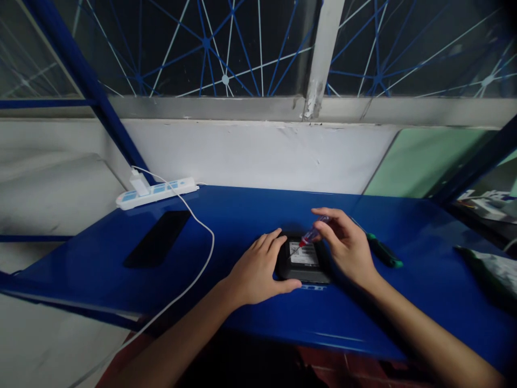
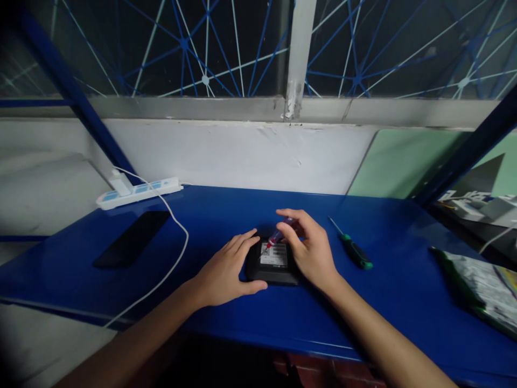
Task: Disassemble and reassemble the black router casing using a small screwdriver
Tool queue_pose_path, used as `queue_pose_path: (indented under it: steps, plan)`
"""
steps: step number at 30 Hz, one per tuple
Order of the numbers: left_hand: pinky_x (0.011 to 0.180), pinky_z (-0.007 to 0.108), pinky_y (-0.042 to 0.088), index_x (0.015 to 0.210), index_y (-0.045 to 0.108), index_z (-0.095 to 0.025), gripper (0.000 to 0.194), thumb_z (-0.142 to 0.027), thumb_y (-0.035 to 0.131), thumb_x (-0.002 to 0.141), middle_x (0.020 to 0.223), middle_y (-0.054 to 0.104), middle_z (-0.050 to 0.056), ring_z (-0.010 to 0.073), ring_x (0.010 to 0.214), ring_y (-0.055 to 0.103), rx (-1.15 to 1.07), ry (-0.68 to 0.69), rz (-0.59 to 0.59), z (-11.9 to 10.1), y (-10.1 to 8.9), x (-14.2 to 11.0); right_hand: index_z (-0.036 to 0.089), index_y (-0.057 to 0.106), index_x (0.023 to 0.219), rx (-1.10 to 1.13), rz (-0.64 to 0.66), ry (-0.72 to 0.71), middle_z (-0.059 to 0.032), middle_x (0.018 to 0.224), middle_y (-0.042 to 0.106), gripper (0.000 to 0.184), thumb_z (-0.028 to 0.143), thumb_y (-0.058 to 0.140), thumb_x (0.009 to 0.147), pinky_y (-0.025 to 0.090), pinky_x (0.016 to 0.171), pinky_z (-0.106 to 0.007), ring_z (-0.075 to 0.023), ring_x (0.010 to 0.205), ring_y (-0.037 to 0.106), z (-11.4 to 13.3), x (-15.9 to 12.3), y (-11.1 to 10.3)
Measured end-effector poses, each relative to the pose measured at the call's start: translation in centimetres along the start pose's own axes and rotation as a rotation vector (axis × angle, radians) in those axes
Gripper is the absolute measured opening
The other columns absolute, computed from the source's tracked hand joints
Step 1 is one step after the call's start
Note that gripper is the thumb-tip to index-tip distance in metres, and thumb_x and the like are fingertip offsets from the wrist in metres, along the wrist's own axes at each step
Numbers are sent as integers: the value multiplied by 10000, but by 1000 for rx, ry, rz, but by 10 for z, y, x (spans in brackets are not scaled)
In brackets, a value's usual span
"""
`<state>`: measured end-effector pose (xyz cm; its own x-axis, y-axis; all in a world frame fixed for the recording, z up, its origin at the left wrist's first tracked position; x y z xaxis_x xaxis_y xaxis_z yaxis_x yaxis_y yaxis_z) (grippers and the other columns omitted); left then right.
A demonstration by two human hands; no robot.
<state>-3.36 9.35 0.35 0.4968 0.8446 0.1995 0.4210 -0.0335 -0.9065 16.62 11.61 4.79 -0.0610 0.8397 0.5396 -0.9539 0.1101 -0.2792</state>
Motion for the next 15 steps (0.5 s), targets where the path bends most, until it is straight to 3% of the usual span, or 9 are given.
queue_pose_path:
  steps: [6,11,15]
  plan:
    - [1163,551,343,1466,380,-120,957,-688,688,759,1582,338,199,390,1440,348,-8,-12,32,-4,-3,1,311,523,1394,84,88,56,-48,1176,696,406,345,493,991,603,768,-341,-146,829,712,-2,-4,2]
    - [1158,560,342,1468,375,-139,948,-709,663,768,1588,327,198,392,1444,339,-8,-3,22,-2,-1,1,274,605,1258,14,48,68,-18,942,692,359,375,635,914,580,694,-319,-143,698,682,-6,-3,3]
    - [1153,549,349,1452,396,-160,915,-689,683,762,1579,347,190,384,1431,365,-9,14,-15,-1,-1,0,252,601,1205,-25,50,41,-22,919,659,298,394,578,943,558,676,-318,-144,681,663,-8,-4,3]
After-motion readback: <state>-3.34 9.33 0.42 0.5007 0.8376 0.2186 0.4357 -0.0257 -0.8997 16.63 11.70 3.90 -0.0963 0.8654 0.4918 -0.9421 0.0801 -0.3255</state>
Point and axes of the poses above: each hand's wrist, its own x-axis towards the middle knuckle, its own y-axis out of the palm, z = x × y, the point moved 3 cm from there along x, towards the middle knuckle
